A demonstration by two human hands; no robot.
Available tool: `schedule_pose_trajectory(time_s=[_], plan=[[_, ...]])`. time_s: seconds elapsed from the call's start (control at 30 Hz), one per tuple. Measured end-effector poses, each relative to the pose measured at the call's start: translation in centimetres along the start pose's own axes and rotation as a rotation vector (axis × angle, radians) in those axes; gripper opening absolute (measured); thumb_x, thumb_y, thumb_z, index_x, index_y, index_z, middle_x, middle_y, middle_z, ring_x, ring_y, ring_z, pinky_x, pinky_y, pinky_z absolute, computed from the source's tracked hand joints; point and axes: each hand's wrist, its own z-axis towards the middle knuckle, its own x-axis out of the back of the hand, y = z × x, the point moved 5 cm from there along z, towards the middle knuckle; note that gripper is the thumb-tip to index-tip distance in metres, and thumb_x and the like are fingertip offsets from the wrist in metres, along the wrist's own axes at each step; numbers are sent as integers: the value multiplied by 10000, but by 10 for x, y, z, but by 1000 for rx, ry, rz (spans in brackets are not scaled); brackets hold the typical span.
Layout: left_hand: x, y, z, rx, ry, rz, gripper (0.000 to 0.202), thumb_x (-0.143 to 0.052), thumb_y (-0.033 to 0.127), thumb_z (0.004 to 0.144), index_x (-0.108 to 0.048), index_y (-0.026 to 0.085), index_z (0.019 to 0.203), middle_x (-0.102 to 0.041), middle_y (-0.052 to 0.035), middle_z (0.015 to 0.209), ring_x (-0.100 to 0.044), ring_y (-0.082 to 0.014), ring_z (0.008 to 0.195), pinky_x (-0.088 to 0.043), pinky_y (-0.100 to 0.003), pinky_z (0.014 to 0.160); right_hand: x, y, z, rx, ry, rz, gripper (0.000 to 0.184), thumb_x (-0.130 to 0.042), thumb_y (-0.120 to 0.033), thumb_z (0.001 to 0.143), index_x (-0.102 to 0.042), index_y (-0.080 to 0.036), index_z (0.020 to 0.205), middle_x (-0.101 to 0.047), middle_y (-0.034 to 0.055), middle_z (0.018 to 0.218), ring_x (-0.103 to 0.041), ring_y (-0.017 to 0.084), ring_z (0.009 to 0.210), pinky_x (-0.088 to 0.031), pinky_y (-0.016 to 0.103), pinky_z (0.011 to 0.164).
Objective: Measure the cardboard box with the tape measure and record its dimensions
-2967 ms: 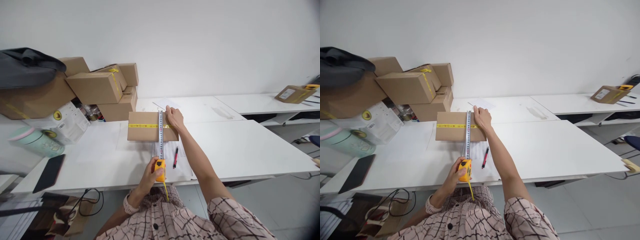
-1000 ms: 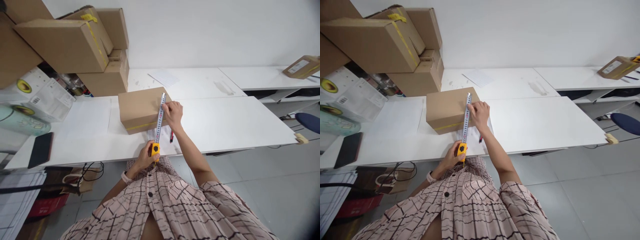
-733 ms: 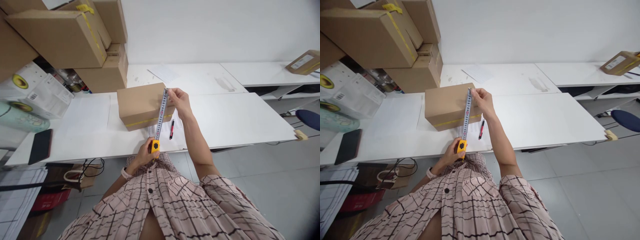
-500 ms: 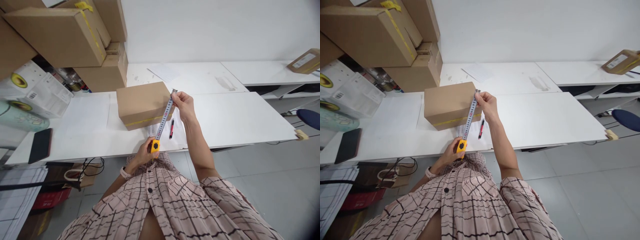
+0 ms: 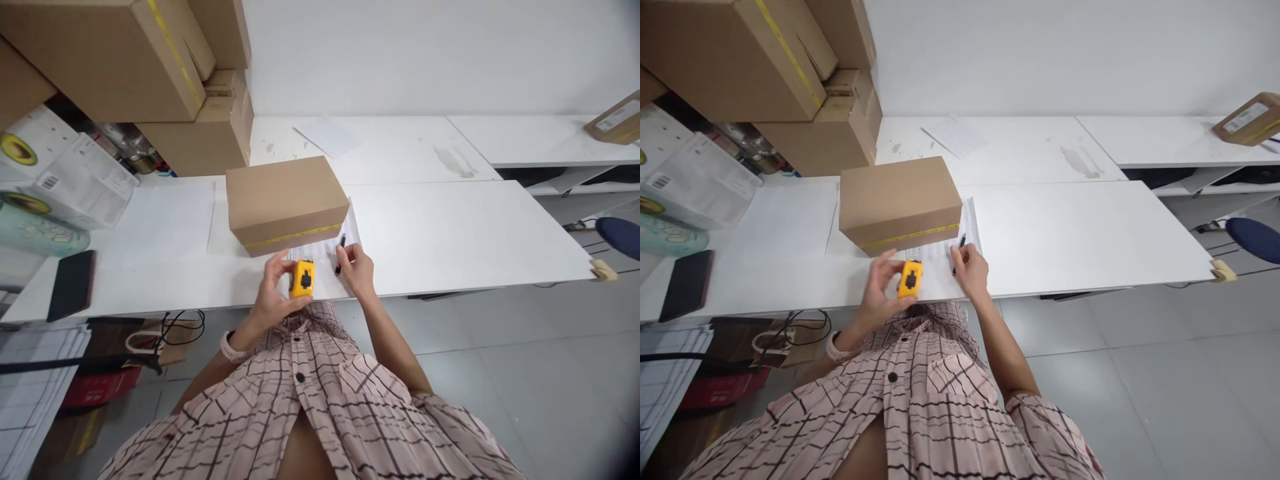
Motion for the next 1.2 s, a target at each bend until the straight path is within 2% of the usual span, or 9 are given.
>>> schedule_pose_trajectory(time_s=[0.2, 0.33, 0.47, 0.57, 0.67, 0.8, 0.9, 1.07, 1.2], plan=[[56, 82, 96, -442, 271, 554, 796, -862, 324, 758, -440, 282, 1430, -567, -93, 1369, -590, -288, 1258, -510, -468, 1075, -4, -1, 28, 23, -177, -568, 312, -570, -384, 972, -524, -186, 1209, -720, 138, 1080, -661, 284, 930, -400, 322, 701], [67, 67, 149, -311, 273, 799, 732, -804, 215, 763, -483, 259, 1419, -615, -111, 1315, -607, -308, 1211, -537, -471, 1021, -2, 8, 27, 34, -195, -570, 317, -435, -159, 949, -543, -171, 1247, -724, 144, 1041, -666, 267, 857, -416, 335, 720], [67, 32, 170, -288, 163, 863, 526, -744, 274, 845, -559, 232, 1336, -645, -112, 1288, -552, -331, 1287, -447, -546, 1127, 14, 29, 23, 15, -111, -120, 371, -419, -215, 930, -602, -186, 1252, -688, 57, 793, -629, 230, 709, -461, 355, 705], [59, 30, 155, -430, 286, 870, 485, -727, 295, 878, -566, 215, 1329, -619, -105, 1367, -495, -315, 1355, -309, -608, 1225, 30, 44, 18, -86, -69, 470, 340, -499, -331, 896, -665, -202, 1163, -693, 31, 790, -653, 198, 709, -525, 375, 731], [19, 32, 111, -579, 269, 779, 343, -604, 255, 963, -585, 208, 1302, -674, -98, 1299, -577, -271, 1299, -343, -570, 1222, 55, 44, 12, -85, 27, 810, 366, -711, -349, 777, -681, -219, 1117, -731, 35, 922, -697, 196, 861, -553, 400, 855], [-77, 2, 45, -483, -274, 717, 333, -507, 319, 1023, -608, 153, 1294, -705, -112, 1290, -608, -253, 1306, -442, -499, 1173, 85, 33, 6, 14, 214, 775, 307, -801, -412, 787, -633, -255, 991, -658, -27, 778, -637, 151, 756, -535, 353, 824], [-128, -31, 11, -314, -611, 807, 751, -609, 561, 947, -455, 66, 1490, -441, -226, 1598, -336, -352, 1540, -268, -558, 1265, 82, 28, 6, 23, 267, 642, 357, -616, -595, 926, -547, -257, 836, -514, -57, 600, -551, 138, 608, -502, 317, 711], [-147, -47, 2, -259, -715, 934, 1009, -661, 615, 895, -231, 49, 1610, -116, -267, 1704, -44, -387, 1607, -15, -606, 1281, 34, 26, 13, -29, -74, 603, 575, -452, -763, 928, -633, -250, 1116, -732, 56, 874, -695, 219, 876, -532, 378, 835], [-145, -43, 3, -259, -715, 992, 933, -664, 526, 923, -249, 44, 1606, -133, -266, 1703, -80, -383, 1606, -19, -590, 1285, 17, 34, 19, -62, -95, 457, 411, -697, -628, 841, -644, -221, 845, -678, 22, 801, -625, 186, 786, -498, 328, 755]])
